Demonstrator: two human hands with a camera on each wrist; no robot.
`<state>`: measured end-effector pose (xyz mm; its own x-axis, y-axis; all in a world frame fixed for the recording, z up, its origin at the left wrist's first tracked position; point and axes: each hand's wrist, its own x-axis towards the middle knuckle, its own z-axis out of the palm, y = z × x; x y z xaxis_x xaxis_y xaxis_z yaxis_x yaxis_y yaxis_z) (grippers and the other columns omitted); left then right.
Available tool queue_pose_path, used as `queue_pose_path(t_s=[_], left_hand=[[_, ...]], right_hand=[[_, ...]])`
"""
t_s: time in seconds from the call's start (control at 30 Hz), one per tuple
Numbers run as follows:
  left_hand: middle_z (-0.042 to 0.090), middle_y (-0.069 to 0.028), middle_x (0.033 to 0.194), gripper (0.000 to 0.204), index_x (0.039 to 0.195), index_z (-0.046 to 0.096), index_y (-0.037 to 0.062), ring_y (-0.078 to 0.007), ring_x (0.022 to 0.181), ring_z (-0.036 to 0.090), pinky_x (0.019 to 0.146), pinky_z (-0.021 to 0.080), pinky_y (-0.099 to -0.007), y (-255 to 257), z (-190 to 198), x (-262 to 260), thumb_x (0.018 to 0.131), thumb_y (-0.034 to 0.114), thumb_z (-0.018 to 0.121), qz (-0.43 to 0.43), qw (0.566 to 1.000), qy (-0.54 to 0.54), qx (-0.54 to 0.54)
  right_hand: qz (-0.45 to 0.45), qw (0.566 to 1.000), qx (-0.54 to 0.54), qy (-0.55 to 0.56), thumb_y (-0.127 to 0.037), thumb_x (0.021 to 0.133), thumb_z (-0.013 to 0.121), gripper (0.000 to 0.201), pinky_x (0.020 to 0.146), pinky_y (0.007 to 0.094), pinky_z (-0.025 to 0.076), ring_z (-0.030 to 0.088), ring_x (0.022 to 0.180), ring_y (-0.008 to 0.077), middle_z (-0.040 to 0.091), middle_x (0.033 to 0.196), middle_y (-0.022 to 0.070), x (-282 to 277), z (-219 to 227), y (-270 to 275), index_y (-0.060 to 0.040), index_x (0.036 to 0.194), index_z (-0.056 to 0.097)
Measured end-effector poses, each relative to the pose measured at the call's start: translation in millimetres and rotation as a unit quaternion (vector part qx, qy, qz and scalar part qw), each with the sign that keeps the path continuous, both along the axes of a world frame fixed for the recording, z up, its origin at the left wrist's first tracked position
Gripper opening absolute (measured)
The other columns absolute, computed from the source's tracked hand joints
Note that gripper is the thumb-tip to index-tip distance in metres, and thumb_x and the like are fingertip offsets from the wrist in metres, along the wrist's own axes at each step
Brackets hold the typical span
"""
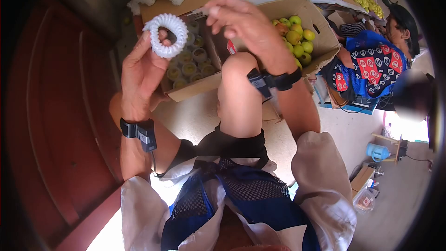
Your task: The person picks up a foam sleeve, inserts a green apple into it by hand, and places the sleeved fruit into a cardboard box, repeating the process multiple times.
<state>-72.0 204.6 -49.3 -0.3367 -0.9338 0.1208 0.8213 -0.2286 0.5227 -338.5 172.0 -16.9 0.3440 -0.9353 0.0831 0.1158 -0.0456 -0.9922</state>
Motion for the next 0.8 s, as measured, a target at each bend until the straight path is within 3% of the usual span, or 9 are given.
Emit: queue_pose_path(t_s=[0.03, 0.17, 0.23, 0.33, 0.43, 0.53, 0.63, 0.73, 0.8], left_hand=[[0.063, -0.0119, 0.111, 0.033, 0.128, 0.057, -0.0026, -0.0216, 0.099, 0.062, 0.100, 0.049, -0.0372, -6.6, 4.6, 4.3, 0.098, 0.010, 0.062, -0.005, 1.000, 0.006, -0.004], [0.067, -0.0146, 0.110, 0.032, 0.127, 0.058, -0.0055, -0.0251, 0.104, 0.063, 0.103, 0.049, -0.0422, -42.0, 13.6, 24.6, 0.098, 0.006, 0.062, -0.012, 0.999, 0.032, -0.004], [0.067, -0.0146, 0.110, 0.030, 0.125, 0.059, -0.0044, -0.0252, 0.107, 0.064, 0.103, 0.049, -0.0431, -55.1, 18.4, 28.2, 0.097, 0.005, 0.062, -0.012, 0.999, 0.035, 0.011], [0.068, -0.0143, 0.111, 0.030, 0.125, 0.059, -0.0033, -0.0249, 0.109, 0.064, 0.105, 0.049, -0.0434, -74.9, 22.5, 29.5, 0.097, 0.005, 0.063, -0.004, 0.999, 0.025, 0.021], [0.068, -0.0137, 0.112, 0.031, 0.126, 0.059, -0.0025, -0.0248, 0.112, 0.064, 0.107, 0.047, -0.0449, -89.0, 14.1, 25.3, 0.096, 0.004, 0.063, 0.003, 0.999, 0.024, 0.038], [0.067, -0.0131, 0.114, 0.033, 0.127, 0.058, -0.0022, -0.0254, 0.115, 0.063, 0.110, 0.045, -0.0465, -91.3, -3.6, 22.9, 0.096, 0.005, 0.065, -0.007, 0.999, 0.018, 0.037], [0.066, -0.0127, 0.119, 0.034, 0.128, 0.057, -0.0019, -0.0255, 0.118, 0.061, 0.112, 0.044, -0.0474, -89.9, -12.8, 23.0, 0.095, 0.006, 0.065, 0.017, 0.998, 0.017, 0.056], [0.064, -0.0125, 0.121, 0.035, 0.129, 0.057, -0.0019, -0.0254, 0.119, 0.060, 0.112, 0.044, -0.0471, -94.4, -9.1, 24.2, 0.096, 0.007, 0.066, 0.065, 0.996, 0.000, 0.068], [0.065, -0.0123, 0.121, 0.035, 0.128, 0.057, -0.0018, -0.0250, 0.119, 0.060, 0.112, 0.044, -0.0469, -101.7, -12.5, 32.4, 0.096, 0.007, 0.065, 0.045, 0.997, 0.017, 0.064]], right_hand=[[-0.014, 1.000, -0.002, 0.012, -0.023, 0.098, 0.066, 0.035, 0.058, 0.0186, 0.041, 0.062, 0.081, 0.0100, 0.068, 0.096, 0.0072, -17.0, 9.5, -7.7, 0.0009, 0.123, 0.063], [-0.075, 0.982, -0.036, 0.171, -0.019, 0.096, 0.067, 0.032, 0.064, 0.0185, 0.045, 0.063, 0.083, 0.0094, 0.068, 0.097, 0.0061, -97.7, 29.0, -31.5, -0.0035, 0.124, 0.064], [-0.084, 0.954, -0.003, 0.289, -0.017, 0.094, 0.069, 0.034, 0.070, 0.0210, 0.049, 0.064, 0.086, 0.0110, 0.068, 0.100, 0.0055, -140.5, 10.8, -45.0, -0.0055, 0.125, 0.063], [-0.005, 0.878, -0.037, 0.478, -0.010, 0.084, 0.074, 0.044, 0.086, 0.0292, 0.052, 0.064, 0.098, 0.0192, 0.068, 0.109, 0.0083, -190.8, -35.2, -51.5, -0.0063, 0.127, 0.062], [0.055, 0.802, -0.176, 0.568, -0.007, 0.075, 0.078, 0.061, 0.098, 0.0369, 0.050, 0.062, 0.113, 0.0284, 0.065, 0.121, 0.0138, -200.9, -57.0, -34.5, -0.0057, 0.132, 0.058], [0.056, 0.761, -0.123, 0.634, -0.011, 0.072, 0.075, 0.061, 0.102, 0.0387, 0.048, 0.057, 0.123, 0.0314, 0.061, 0.130, 0.0169, -194.1, -70.7, -29.2, -0.0088, 0.131, 0.060], [0.077, 0.714, -0.129, 0.684, -0.008, 0.071, 0.073, 0.065, 0.102, 0.0395, 0.048, 0.058, 0.123, 0.0337, 0.063, 0.129, 0.0164, -182.3, -75.7, -29.8, -0.0121, 0.134, 0.059], [0.089, 0.702, -0.116, 0.697, -0.006, 0.070, 0.072, 0.066, 0.103, 0.0391, 0.048, 0.057, 0.123, 0.0355, 0.062, 0.129, 0.0168, -178.2, -63.5, -35.6, -0.0120, 0.135, 0.057], [0.058, 0.759, -0.143, 0.632, -0.004, 0.071, 0.071, 0.064, 0.103, 0.0387, 0.047, 0.056, 0.124, 0.0348, 0.061, 0.132, 0.0161, -193.2, -63.2, -39.2, -0.0111, 0.133, 0.057]])
